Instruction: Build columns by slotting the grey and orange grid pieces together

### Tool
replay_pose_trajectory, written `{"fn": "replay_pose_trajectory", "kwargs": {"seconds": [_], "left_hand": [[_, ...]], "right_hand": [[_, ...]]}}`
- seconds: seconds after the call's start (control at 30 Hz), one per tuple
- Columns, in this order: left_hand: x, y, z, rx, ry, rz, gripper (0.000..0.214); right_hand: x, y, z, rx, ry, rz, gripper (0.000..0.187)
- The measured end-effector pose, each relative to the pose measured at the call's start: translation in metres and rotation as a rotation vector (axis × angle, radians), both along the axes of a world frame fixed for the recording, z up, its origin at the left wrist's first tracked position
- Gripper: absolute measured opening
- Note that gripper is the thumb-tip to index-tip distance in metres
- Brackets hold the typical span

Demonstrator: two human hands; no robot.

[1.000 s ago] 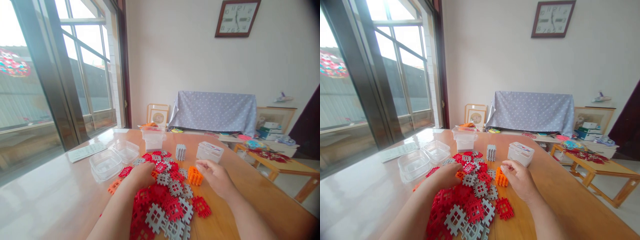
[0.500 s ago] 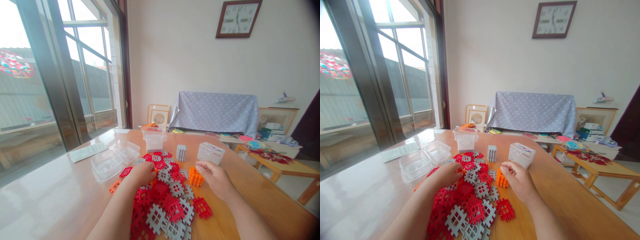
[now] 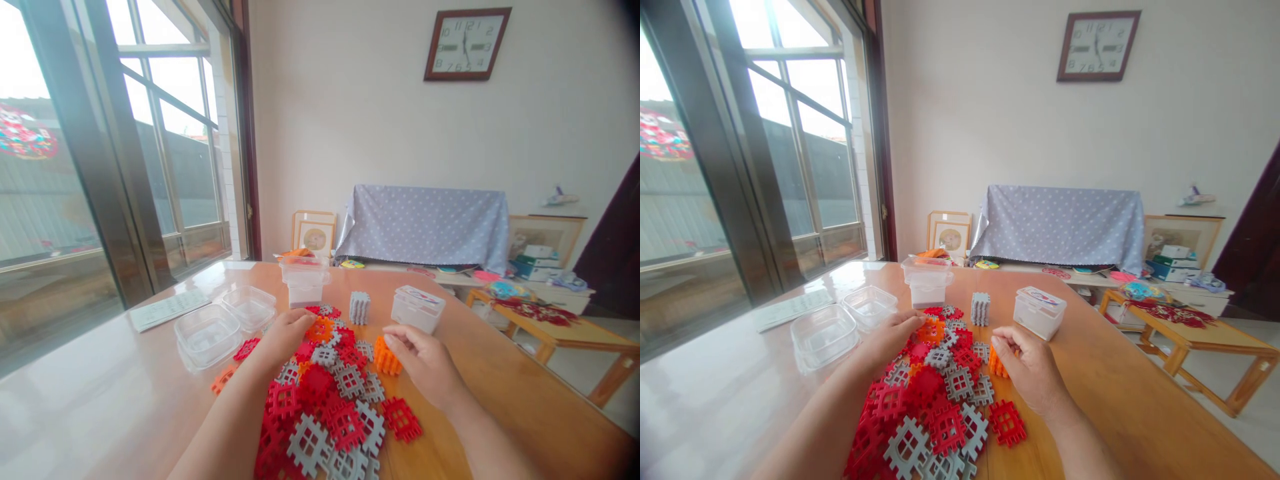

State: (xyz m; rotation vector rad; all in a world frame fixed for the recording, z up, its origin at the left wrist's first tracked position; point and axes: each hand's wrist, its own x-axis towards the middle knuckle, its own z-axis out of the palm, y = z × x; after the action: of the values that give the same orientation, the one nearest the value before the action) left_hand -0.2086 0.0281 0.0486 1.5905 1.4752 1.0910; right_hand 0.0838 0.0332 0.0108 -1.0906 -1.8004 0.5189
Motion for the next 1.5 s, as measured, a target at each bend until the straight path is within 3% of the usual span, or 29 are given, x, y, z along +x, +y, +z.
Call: {"fn": "replay_pose_trajectory", "kwargs": {"seconds": [0.17, 0.4, 0.53, 0.63, 0.77, 0.87, 0.97, 1.07, 1.27, 1.5], "left_hand": [[0.027, -0.007, -0.004, -0.132, -0.401, -0.167, 0.027], [0.047, -0.013, -0.009, -0.231, -0.593, -0.340, 0.030], [0.050, -0.015, -0.009, -0.286, -0.695, -0.325, 0.035], [0.052, -0.013, -0.011, -0.335, -0.680, -0.304, 0.034], [0.056, -0.012, -0.015, -0.363, -0.616, -0.371, 0.031], [0.059, -0.011, -0.018, -0.322, -0.619, -0.335, 0.029], [0.060, -0.008, -0.021, -0.277, -0.656, -0.243, 0.031], [0.060, -0.007, -0.022, -0.278, -0.674, -0.199, 0.033], [0.060, -0.011, -0.017, -0.320, -0.687, -0.209, 0.035], [0.060, -0.013, -0.015, -0.349, -0.696, -0.241, 0.038]], "right_hand": [[-0.015, -0.010, 0.001, -0.020, -0.025, 0.079, 0.030], [-0.031, -0.017, 0.001, -0.043, -0.048, 0.161, 0.025], [-0.029, -0.012, -0.002, 0.013, 0.009, 0.144, 0.024], [-0.026, -0.009, -0.005, 0.076, 0.001, 0.160, 0.026], [-0.026, -0.007, -0.008, 0.084, 0.005, 0.210, 0.035], [-0.025, -0.004, -0.011, 0.058, 0.030, 0.131, 0.043], [-0.021, -0.004, -0.010, 0.073, 0.013, 0.016, 0.039], [-0.021, -0.008, -0.004, 0.112, -0.033, -0.009, 0.036], [-0.027, -0.014, 0.002, 0.161, -0.196, -0.013, 0.060], [-0.023, -0.009, 0.003, 0.222, -0.260, -0.019, 0.052]]}}
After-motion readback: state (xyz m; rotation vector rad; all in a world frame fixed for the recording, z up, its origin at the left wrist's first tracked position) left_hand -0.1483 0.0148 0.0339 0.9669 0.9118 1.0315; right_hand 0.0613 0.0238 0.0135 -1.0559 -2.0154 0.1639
